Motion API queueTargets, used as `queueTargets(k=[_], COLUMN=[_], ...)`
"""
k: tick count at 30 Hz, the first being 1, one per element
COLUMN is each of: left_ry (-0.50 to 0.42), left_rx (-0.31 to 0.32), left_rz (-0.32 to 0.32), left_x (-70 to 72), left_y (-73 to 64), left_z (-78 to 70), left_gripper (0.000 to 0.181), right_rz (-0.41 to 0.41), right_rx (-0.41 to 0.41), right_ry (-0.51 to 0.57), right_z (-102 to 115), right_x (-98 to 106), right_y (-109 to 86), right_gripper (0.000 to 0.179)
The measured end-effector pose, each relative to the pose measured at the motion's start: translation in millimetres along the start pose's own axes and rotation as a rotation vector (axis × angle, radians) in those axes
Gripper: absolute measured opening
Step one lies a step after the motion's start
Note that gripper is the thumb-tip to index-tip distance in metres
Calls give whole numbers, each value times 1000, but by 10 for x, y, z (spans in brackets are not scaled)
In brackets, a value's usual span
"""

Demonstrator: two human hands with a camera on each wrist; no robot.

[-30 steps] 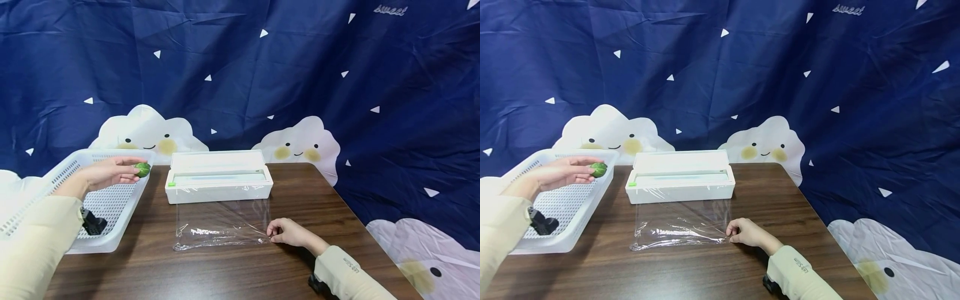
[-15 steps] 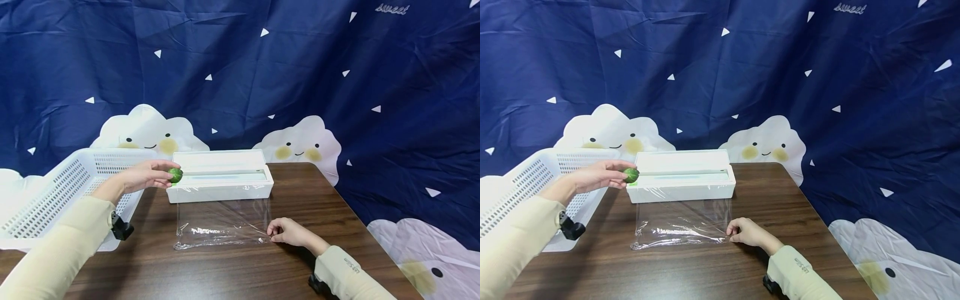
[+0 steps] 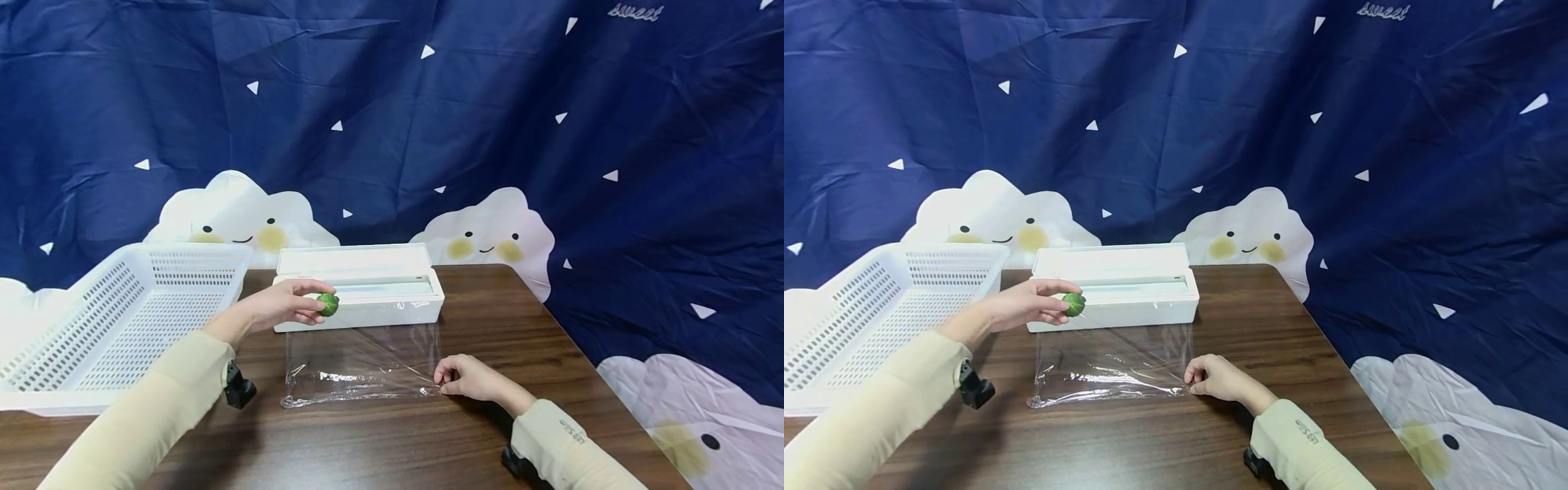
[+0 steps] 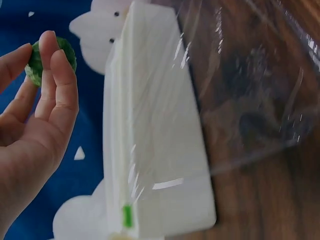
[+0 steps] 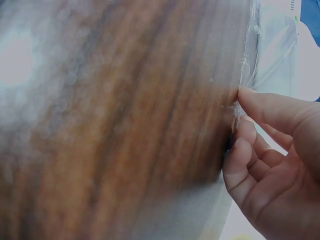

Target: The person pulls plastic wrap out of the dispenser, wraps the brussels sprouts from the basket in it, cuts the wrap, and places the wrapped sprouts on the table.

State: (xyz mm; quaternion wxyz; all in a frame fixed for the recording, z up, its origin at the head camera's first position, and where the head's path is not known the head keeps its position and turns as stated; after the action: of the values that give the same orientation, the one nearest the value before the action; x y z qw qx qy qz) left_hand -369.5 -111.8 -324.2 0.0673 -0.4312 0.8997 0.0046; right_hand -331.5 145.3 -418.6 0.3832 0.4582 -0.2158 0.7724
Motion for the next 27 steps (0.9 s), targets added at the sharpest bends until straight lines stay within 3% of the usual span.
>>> queueTargets(k=[6, 14, 23, 27], left_ry=[-7, -23, -42, -29], left_rx=[18, 70, 96, 106], left_rz=[26, 84, 56, 9], left_x=[-218, -523, -598, -567], left_y=[176, 364, 447, 483], left_z=[185, 557, 800, 917], left_gripper=[48, 46, 45, 43], right_rz=[3, 4, 6, 3], right_rx=[1, 5, 3, 2], right_ry=[3, 7, 6, 2], right_z=[2, 6, 7, 5], right_x=[-4, -5, -10, -4], right_y=[4, 1, 6, 6], right_gripper=[14, 14, 14, 14])
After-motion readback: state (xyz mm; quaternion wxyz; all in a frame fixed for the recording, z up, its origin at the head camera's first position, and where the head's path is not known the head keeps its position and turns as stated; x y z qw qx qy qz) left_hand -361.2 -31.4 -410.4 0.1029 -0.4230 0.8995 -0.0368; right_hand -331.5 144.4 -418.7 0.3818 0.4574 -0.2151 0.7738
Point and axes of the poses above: each hand's wrist, its own y-axis towards the middle knuckle, its own x-axis out of the back of the hand, z = x × y, the point moved 10 cm from there along y, towards the middle knuckle, and after that the axes turned 11 degrees about -y, right-handed, at the moved point
